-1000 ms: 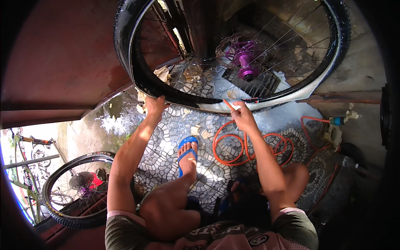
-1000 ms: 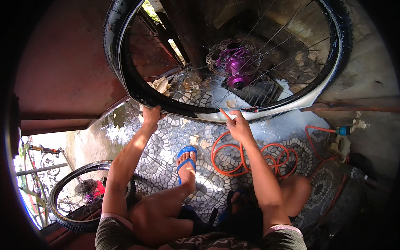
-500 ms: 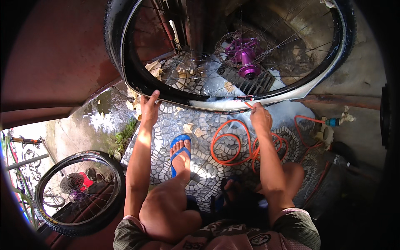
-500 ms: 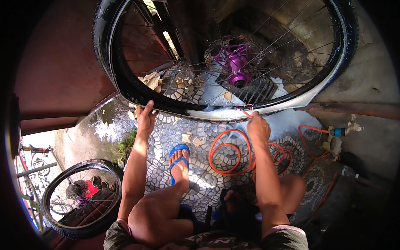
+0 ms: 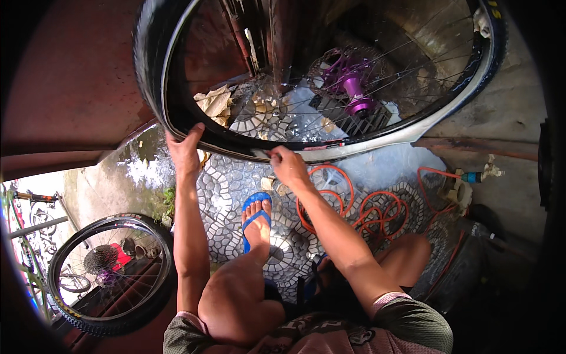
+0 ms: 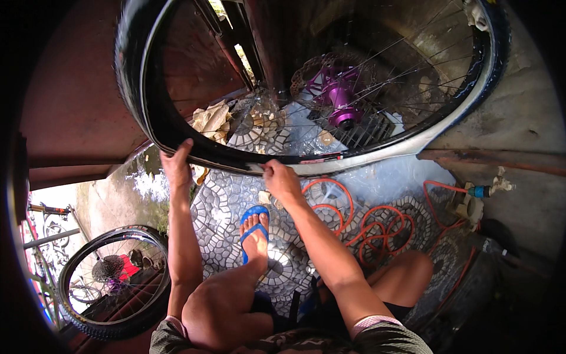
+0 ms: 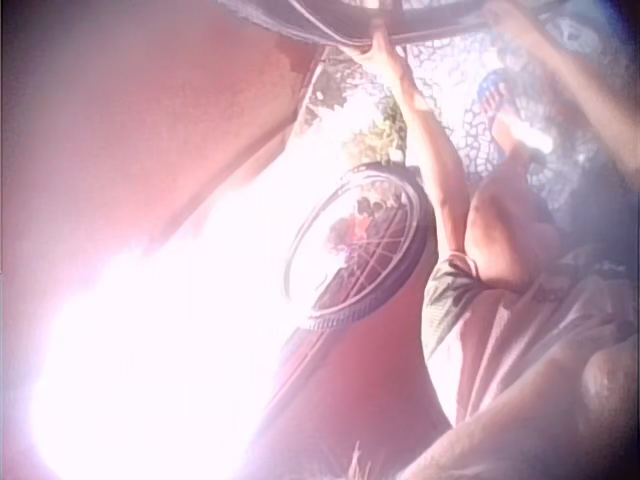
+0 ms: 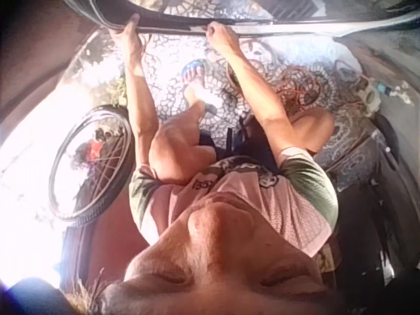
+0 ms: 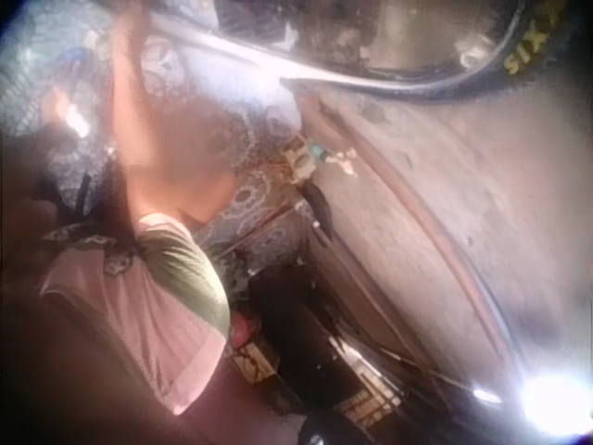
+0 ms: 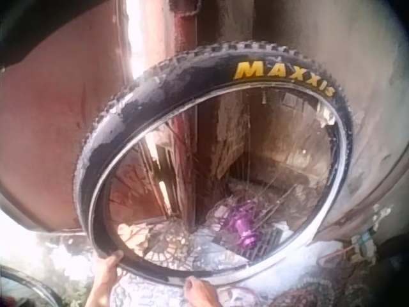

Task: The person removes a bicycle tire from the rim, inspects the inner tube, and reassembles the tire onto the wheel. They handle the tire, rim, and inner tube by hand throughout the process.

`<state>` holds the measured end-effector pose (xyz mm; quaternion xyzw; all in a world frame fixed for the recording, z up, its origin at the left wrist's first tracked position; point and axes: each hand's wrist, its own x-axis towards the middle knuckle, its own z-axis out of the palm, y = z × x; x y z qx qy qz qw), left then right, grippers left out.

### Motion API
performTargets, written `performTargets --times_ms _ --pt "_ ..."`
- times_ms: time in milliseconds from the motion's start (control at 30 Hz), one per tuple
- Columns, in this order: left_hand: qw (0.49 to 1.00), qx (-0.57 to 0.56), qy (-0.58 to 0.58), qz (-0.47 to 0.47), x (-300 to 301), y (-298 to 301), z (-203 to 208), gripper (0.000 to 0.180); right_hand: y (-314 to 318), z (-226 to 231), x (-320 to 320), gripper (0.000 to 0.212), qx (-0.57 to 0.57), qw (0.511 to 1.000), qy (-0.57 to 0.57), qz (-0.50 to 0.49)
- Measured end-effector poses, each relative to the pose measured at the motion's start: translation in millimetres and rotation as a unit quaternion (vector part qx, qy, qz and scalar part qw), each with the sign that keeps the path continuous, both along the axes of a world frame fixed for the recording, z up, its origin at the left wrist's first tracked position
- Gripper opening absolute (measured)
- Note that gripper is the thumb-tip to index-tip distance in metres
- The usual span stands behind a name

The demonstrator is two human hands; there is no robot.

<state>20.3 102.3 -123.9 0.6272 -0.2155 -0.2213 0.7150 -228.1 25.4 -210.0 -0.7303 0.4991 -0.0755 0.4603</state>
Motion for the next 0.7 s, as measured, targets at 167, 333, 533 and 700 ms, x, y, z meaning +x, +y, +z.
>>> performTargets --times_ms 167,333,533,700 --pt "0.989 0.034 -0.145 0.001 -11 -9 105 0.054 13 12 20 0.022 0.013 0.986 -0.167 -0.019" --pt "0.987 0.052 -0.150 0.006 -11 -4 115 0.065 -8 -4 -15 0.028 -0.062 0.996 0.066 0.000" --pt "0.981 0.024 -0.191 -0.013 -10 -1 93 0.081 15 38 53 0.026 -0.022 0.997 -0.019 0.072" --pt "0.995 0.009 -0.084 -0.061 -2 16 21 0.093 21 73 79 0.017 0.005 0.978 -0.209 0.019"
